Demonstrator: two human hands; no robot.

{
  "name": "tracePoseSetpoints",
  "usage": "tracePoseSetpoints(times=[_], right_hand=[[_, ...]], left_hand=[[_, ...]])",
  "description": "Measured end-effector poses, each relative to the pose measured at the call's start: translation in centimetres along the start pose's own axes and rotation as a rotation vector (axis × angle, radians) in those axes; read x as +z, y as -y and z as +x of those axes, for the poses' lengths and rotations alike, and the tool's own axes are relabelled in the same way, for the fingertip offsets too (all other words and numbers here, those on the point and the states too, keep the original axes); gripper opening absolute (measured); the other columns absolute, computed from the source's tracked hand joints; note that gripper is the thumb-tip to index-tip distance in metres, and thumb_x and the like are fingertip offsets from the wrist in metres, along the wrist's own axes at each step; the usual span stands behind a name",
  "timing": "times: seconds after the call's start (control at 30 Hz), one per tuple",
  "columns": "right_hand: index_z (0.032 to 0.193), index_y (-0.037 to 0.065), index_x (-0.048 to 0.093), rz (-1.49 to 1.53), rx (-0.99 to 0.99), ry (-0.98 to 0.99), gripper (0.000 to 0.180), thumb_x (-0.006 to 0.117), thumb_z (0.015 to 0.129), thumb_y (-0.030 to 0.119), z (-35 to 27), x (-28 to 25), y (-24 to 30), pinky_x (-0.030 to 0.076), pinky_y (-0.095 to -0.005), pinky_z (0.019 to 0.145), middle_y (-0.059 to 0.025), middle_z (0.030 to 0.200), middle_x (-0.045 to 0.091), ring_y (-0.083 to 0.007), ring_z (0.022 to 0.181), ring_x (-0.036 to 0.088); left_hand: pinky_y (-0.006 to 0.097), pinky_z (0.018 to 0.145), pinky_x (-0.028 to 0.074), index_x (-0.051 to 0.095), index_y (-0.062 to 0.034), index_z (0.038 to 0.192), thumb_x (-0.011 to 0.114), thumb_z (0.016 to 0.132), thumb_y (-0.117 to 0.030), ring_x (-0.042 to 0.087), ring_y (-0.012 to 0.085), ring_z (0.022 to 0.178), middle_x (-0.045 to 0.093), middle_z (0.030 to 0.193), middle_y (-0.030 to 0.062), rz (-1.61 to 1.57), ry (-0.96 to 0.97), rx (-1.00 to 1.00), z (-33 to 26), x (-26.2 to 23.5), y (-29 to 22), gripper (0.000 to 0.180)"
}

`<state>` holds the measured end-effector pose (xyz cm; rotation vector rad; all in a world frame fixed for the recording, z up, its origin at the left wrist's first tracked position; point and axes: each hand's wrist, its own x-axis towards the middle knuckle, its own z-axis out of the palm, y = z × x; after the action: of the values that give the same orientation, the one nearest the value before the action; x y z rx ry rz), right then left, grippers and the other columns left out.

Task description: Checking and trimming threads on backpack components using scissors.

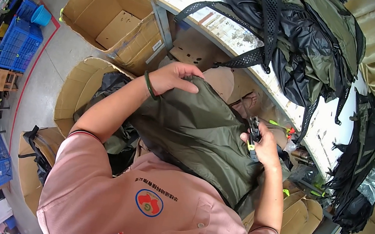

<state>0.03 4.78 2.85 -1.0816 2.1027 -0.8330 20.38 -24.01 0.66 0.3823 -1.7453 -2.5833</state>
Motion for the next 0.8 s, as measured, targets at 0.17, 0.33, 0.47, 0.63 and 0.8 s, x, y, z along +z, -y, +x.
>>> tracePoseSetpoints(times=[0.17, 0.33, 0.47, 0.63, 0.8], right_hand=[[0.081, 0.006, 0.056, -0.383, -0.246, 0.008, 0.051, 0.081, 0.066, 0.047, 1.5, -0.9, 4.3, 0.038, -0.0357, 0.072, -0.0071, 0.067, 0.057, -0.0259, 0.066, 0.056], [0.08, 0.006, 0.056, -0.375, -0.272, 0.032, 0.05, 0.082, 0.064, 0.045, 1.7, 0.1, 5.3, 0.036, -0.0348, 0.07, -0.0072, 0.068, 0.056, -0.0253, 0.065, 0.055], [0.08, 0.006, 0.056, -0.362, -0.261, 0.04, 0.05, 0.083, 0.063, 0.044, 1.4, 0.6, 5.0, 0.036, -0.0349, 0.069, -0.0071, 0.068, 0.056, -0.025, 0.065, 0.054], [0.076, 0.006, 0.057, -0.364, -0.34, -0.068, 0.047, 0.083, 0.062, 0.043, 1.4, 1.6, 4.6, 0.036, -0.0344, 0.069, -0.0062, 0.067, 0.057, -0.0241, 0.063, 0.053], [0.075, 0.006, 0.059, -0.355, -0.277, -0.063, 0.046, 0.083, 0.063, 0.043, 1.0, 2.0, 4.2, 0.037, -0.0334, 0.07, -0.006, 0.067, 0.059, -0.0248, 0.062, 0.051]], left_hand=[[0.026, 0.092, 0.044, 0.061, -0.002, 0.115, 0.07, 0.081, -0.002, 0.057, 0.0092, 0.103, 0.063, 0.112, 0.0016, 0.103, 0.086, 0.016, -0.4, 2.8, -1.3, 0.034], [0.026, 0.093, 0.044, 0.06, -0.0004, 0.116, 0.07, 0.081, -0.003, 0.057, 0.0095, 0.102, 0.063, 0.111, 0.0026, 0.135, 0.075, 0.06, -0.6, 3.2, -0.8, 0.036], [0.026, 0.092, 0.045, 0.06, 0.0004, 0.117, 0.069, 0.082, -0.003, 0.057, 0.0094, 0.101, 0.064, 0.11, 0.0033, 0.065, 0.049, -0.009, -1.0, 3.6, -1.4, 0.036], [0.026, 0.092, 0.045, 0.06, 0.0008, 0.117, 0.068, 0.082, -0.003, 0.057, 0.0093, 0.101, 0.064, 0.11, 0.0035, 0.043, 0.034, 0.005, -1.3, 3.6, -1.0, 0.036], [0.026, 0.092, 0.045, 0.06, 0.0006, 0.117, 0.068, 0.082, -0.003, 0.057, 0.0097, 0.101, 0.064, 0.11, 0.0034, 0.002, 0.048, 0.008, -1.4, 3.7, -0.7, 0.036]])
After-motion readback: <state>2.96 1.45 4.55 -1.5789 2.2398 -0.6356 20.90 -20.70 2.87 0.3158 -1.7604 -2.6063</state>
